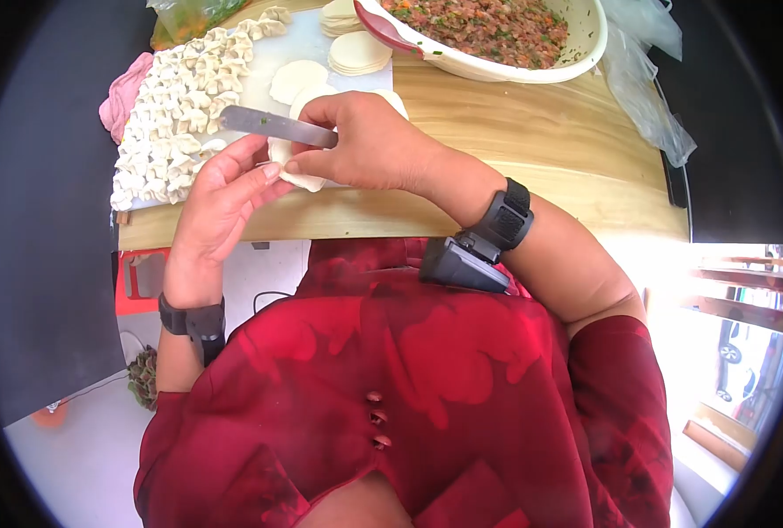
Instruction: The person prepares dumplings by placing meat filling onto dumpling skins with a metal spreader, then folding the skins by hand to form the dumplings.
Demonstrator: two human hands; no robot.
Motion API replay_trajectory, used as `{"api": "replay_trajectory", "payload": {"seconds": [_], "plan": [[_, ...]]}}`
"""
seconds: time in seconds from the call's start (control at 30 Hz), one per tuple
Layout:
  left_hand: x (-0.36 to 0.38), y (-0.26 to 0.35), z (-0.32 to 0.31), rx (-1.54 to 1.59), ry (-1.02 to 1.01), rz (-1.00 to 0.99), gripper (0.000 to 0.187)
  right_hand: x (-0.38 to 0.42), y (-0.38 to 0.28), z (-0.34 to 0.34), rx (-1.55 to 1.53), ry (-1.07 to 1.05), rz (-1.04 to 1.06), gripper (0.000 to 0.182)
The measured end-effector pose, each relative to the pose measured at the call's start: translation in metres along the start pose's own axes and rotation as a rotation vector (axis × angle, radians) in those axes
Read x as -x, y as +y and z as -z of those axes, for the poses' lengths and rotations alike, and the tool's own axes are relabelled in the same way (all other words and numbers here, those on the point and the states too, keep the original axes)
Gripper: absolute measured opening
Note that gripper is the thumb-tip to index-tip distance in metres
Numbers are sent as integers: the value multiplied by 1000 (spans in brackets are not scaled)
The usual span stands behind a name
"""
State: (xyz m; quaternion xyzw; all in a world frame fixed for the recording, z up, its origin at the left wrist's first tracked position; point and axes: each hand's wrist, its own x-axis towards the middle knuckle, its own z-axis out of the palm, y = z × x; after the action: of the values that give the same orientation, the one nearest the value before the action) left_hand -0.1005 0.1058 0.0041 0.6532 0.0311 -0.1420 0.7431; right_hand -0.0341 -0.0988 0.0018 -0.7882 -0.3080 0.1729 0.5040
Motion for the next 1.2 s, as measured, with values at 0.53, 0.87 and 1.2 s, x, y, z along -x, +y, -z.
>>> {"api": "replay_trajectory", "payload": {"seconds": [0.53,0.87,1.2], "plan": [[-1,-4,-8,-20,36,-65,49,4,5,-7,-52,68,-79,21],[0,-6,-8,6,57,-70,45,1,12,-12,-124,92,-96,21],[-2,-6,-7,-78,49,-61,39,2,2,-15,65,90,-54,23]]}}
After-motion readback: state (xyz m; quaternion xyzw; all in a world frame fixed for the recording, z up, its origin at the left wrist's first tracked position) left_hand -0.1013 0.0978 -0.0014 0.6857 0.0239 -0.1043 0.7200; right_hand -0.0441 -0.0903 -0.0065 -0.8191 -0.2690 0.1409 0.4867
